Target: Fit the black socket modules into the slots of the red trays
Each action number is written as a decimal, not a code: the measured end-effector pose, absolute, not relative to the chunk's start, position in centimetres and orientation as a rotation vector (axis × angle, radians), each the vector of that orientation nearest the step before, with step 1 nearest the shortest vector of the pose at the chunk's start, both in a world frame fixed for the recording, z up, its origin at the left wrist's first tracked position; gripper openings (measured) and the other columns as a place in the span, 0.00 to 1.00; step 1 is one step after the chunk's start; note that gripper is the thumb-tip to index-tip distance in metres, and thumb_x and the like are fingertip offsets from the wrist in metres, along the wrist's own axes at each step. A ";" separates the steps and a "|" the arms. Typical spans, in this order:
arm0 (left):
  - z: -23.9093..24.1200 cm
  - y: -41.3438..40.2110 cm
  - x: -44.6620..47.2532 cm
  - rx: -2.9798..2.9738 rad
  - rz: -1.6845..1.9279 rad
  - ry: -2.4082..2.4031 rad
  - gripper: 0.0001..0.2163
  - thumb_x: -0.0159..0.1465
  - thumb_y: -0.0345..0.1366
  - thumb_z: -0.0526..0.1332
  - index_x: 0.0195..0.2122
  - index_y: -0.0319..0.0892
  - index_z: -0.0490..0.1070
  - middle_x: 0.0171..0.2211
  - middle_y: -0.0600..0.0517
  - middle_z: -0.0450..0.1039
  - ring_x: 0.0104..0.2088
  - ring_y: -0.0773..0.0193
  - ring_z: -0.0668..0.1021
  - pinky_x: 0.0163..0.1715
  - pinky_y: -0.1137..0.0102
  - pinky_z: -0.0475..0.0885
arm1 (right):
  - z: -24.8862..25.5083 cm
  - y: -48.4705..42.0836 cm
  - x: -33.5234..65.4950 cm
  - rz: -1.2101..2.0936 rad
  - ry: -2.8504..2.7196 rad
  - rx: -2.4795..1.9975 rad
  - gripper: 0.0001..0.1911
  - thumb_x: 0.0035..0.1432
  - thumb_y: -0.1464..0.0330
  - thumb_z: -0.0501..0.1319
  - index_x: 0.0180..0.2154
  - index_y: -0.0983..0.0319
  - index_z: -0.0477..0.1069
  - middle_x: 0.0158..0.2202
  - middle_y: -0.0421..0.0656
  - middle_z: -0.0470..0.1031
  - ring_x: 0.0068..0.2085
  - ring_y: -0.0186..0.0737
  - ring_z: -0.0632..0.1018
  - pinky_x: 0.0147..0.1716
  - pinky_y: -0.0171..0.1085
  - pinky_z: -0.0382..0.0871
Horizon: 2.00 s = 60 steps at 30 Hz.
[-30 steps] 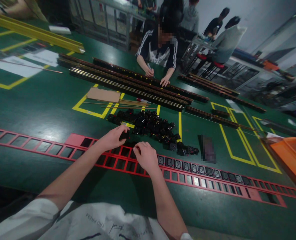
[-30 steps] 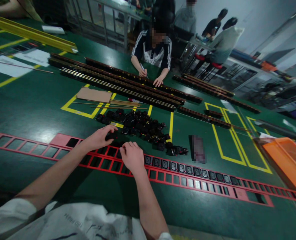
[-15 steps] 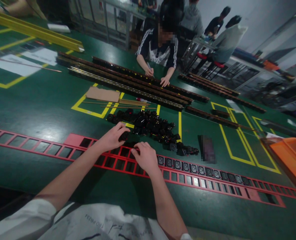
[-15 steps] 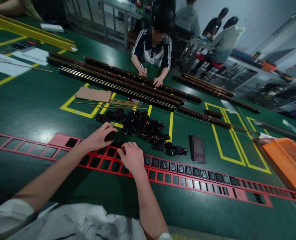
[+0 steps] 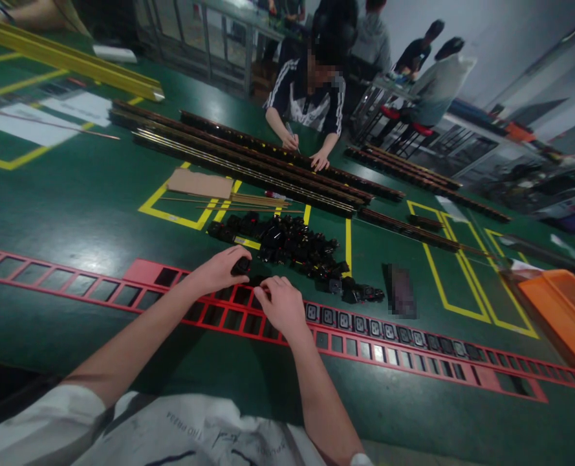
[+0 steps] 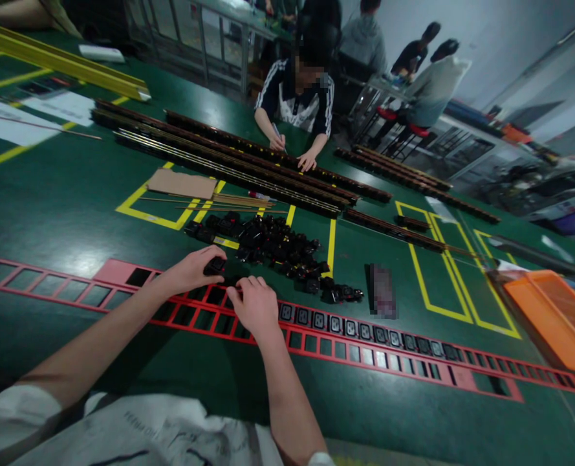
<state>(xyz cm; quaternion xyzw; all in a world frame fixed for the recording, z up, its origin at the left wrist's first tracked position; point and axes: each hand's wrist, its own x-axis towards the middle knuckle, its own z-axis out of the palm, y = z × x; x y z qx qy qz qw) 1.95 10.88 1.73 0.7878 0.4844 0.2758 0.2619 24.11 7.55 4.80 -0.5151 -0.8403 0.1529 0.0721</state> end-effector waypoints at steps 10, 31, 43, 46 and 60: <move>3.1 9.2 2.9 2.221 0.797 1.115 0.18 0.63 0.42 0.67 0.52 0.44 0.70 0.49 0.46 0.73 0.51 0.53 0.73 0.52 0.59 0.70 | 4.8 7.6 24.0 0.398 -2.577 -1.586 0.11 0.70 0.61 0.55 0.38 0.58 0.71 0.40 0.42 0.76 0.44 0.41 0.73 0.38 0.36 0.65; 3.3 6.0 4.0 2.297 0.541 1.250 0.18 0.57 0.37 0.70 0.45 0.44 0.66 0.46 0.50 0.73 0.47 0.54 0.71 0.46 0.60 0.62 | 4.8 7.6 24.0 0.384 -2.601 -1.583 0.12 0.73 0.65 0.50 0.40 0.57 0.71 0.41 0.42 0.76 0.45 0.40 0.73 0.40 0.36 0.64; 3.4 6.0 4.1 2.290 0.522 1.264 0.16 0.58 0.36 0.68 0.43 0.44 0.64 0.44 0.50 0.71 0.45 0.55 0.70 0.46 0.60 0.62 | 4.9 7.7 23.9 0.390 -2.577 -1.576 0.10 0.71 0.66 0.52 0.40 0.57 0.71 0.40 0.41 0.76 0.44 0.39 0.73 0.40 0.36 0.64; 3.4 6.0 4.1 2.290 0.521 1.271 0.16 0.58 0.36 0.68 0.43 0.44 0.64 0.44 0.50 0.71 0.45 0.55 0.70 0.46 0.60 0.63 | 4.9 7.6 23.9 0.387 -2.577 -1.588 0.10 0.71 0.66 0.52 0.40 0.57 0.71 0.40 0.41 0.76 0.44 0.39 0.73 0.40 0.36 0.64; 3.5 5.9 4.3 2.366 0.475 1.265 0.16 0.60 0.38 0.66 0.48 0.44 0.66 0.46 0.49 0.71 0.46 0.53 0.70 0.47 0.59 0.63 | 4.6 7.5 23.9 0.368 -2.570 -1.582 0.10 0.71 0.65 0.52 0.39 0.57 0.71 0.40 0.41 0.76 0.44 0.40 0.73 0.40 0.36 0.65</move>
